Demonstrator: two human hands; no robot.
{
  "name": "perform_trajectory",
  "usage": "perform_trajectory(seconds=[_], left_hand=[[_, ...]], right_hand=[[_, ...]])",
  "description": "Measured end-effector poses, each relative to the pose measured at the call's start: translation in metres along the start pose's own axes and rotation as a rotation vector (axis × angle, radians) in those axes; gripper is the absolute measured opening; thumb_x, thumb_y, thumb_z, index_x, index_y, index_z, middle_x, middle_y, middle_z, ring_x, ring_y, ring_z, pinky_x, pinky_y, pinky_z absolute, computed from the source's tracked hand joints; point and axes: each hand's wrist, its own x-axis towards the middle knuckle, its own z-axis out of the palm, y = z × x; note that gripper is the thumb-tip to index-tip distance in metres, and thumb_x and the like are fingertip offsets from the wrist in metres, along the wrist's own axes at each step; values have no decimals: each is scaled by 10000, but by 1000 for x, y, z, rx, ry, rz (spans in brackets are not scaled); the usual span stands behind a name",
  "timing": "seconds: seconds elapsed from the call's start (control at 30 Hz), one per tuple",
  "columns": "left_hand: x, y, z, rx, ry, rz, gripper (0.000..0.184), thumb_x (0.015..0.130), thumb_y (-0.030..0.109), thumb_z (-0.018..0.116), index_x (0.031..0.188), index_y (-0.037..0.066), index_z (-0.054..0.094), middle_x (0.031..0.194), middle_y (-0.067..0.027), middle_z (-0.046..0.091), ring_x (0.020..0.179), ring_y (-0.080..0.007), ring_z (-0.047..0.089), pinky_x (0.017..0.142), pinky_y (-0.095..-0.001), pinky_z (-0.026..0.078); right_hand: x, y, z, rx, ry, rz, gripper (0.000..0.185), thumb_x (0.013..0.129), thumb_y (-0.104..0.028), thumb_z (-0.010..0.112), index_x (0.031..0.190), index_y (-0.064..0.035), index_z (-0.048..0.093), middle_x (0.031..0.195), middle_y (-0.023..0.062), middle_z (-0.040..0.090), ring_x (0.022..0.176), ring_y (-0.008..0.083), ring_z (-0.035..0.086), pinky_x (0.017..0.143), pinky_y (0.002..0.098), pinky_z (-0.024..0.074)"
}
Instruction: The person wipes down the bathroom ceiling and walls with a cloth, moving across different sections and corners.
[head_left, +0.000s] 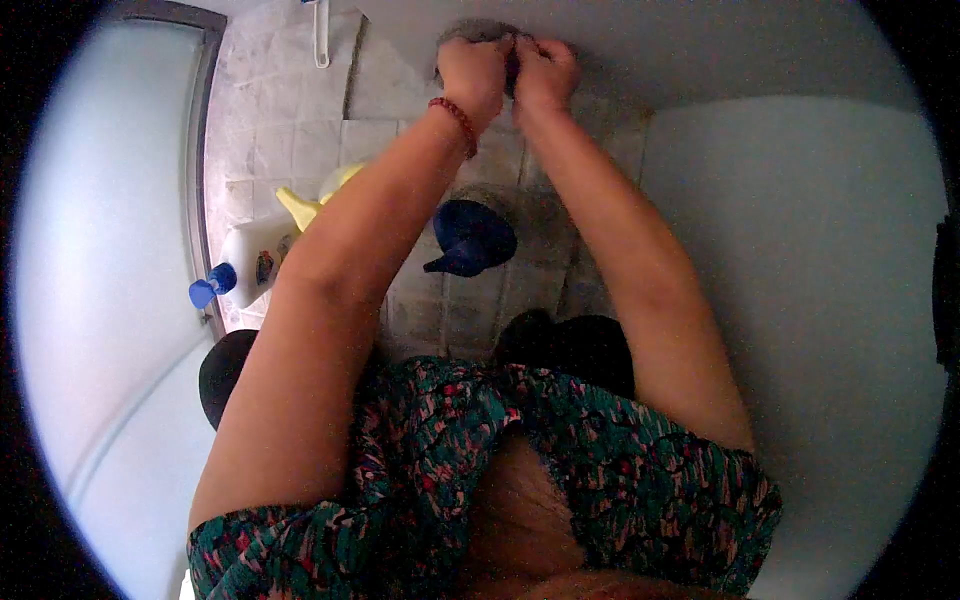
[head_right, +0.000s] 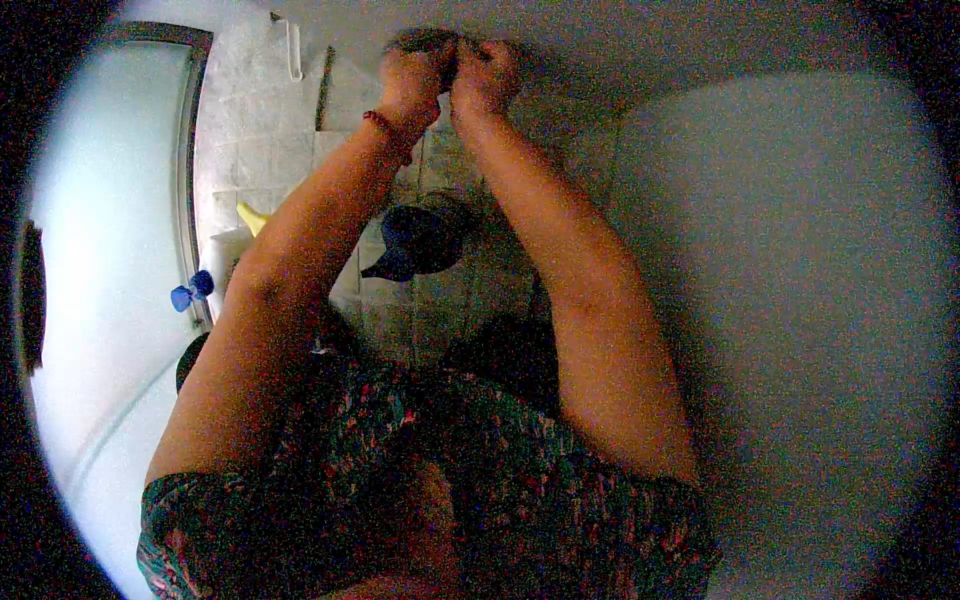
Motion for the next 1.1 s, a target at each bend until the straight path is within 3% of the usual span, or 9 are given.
perform_trajectory(seconds=[0.07,0.17,0.4,0.5,0.6,0.67,0.7,0.77,1.1], left_hand=[[18,38,-6,791,-430,-471,481,668,141,682,1128,171,543,876,-82,666,840,-271,646,697,-380,505],[24,64,-8,1225,-644,-257,483,661,124,684,1122,179,549,868,-82,667,839,-260,648,709,-372,507],[15,31,-9,1108,-527,-227,462,653,95,677,1096,174,572,867,-82,667,829,-278,648,703,-385,514],[2,-4,-3,206,23,-14,505,646,74,672,1127,184,559,875,-87,666,828,-292,646,725,-397,512],[16,47,0,992,-427,-308,196,826,177,558,1004,147,636,903,-79,667,827,-251,635,688,-348,497],[15,16,21,26,211,-938,210,815,201,556,998,131,631,907,-82,663,831,-258,636,707,-364,500],[18,32,11,26,213,-935,210,815,201,556,998,131,631,907,-82,663,831,-258,636,707,-364,500],[20,60,-16,1042,-540,-300,463,666,82,649,1114,169,572,898,-117,658,875,-329,627,763,-415,505],[-5,-31,-38,818,-452,-355,268,756,213,607,989,87,647,1035,-106,641,967,-276,610,804,-358,504]], right_hand=[[7,8,1,-7,-27,-4,211,742,-109,691,882,-7,570,891,109,592,822,233,552,752,372,454],[11,21,5,-139,71,-142,79,785,-30,637,829,18,592,798,75,609,684,175,571,605,316,490],[20,22,6,-94,-21,-60,89,795,-36,629,850,7,574,804,88,616,688,184,582,592,308,491],[5,-1,6,-96,21,-128,110,801,-43,627,876,-1,559,801,87,613,697,184,588,597,304,493],[8,6,2,-82,-21,-114,137,803,-54,633,899,-7,547,792,79,604,697,190,586,609,311,497],[5,3,3,-2,-80,-101,147,793,-45,643,895,-3,546,773,71,594,684,198,577,614,313,498],[5,4,4,0,-82,-104,147,793,-45,643,895,-3,546,773,71,594,684,198,577,614,313,498],[6,9,10,-63,35,-84,147,774,-25,653,880,2,554,771,77,602,678,211,578,616,333,503],[-1,17,-1,210,-430,460,172,786,-68,630,949,-20,604,959,83,615,854,197,572,744,330,476]])
